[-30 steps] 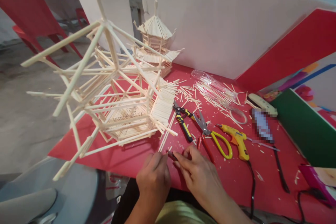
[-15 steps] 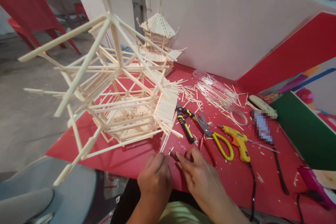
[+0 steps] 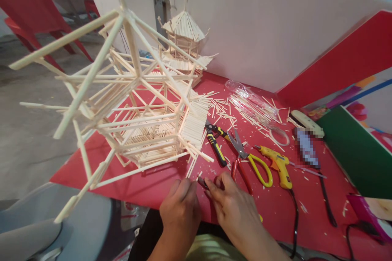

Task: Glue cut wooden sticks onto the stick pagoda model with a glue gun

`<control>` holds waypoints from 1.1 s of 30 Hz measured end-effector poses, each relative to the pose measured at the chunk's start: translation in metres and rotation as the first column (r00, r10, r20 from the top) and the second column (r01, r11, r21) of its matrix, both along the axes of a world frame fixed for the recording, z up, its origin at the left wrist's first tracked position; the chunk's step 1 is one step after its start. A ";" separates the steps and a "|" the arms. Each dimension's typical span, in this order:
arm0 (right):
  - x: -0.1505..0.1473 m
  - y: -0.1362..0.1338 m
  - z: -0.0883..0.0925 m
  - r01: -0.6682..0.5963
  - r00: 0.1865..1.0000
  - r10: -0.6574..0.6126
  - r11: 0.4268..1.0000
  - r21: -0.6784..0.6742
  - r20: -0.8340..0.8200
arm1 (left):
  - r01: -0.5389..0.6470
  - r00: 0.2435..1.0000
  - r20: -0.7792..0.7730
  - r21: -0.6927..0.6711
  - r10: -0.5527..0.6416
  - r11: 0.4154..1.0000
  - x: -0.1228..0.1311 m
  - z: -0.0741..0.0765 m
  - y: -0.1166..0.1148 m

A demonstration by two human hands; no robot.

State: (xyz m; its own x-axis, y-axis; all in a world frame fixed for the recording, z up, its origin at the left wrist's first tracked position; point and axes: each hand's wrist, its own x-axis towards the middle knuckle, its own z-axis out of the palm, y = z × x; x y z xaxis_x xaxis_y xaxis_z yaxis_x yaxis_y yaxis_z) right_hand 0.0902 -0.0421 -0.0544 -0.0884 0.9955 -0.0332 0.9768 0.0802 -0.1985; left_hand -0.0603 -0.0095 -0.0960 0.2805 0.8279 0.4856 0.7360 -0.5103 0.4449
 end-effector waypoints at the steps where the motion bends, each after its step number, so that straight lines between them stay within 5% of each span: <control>1: -0.001 0.000 -0.001 0.001 1.000 -0.002 1.000 0.022 0.019 | 0.002 1.000 0.002 0.005 -0.002 1.000 0.000 0.001 0.000; 17: -0.012 0.000 -0.002 0.021 0.992 -0.031 0.996 0.086 0.118 | -0.019 0.999 0.036 0.078 0.016 0.997 0.004 0.001 0.001; 26: 0.007 0.013 0.011 0.066 0.987 -0.071 0.997 -0.041 -0.143 | -0.009 1.000 -0.017 0.097 0.011 0.995 0.000 -0.012 -0.001; 33: 0.007 0.015 0.010 0.041 0.999 -0.042 0.998 -0.041 -0.028 | -0.011 0.999 -0.031 0.064 0.014 0.998 -0.001 -0.012 -0.002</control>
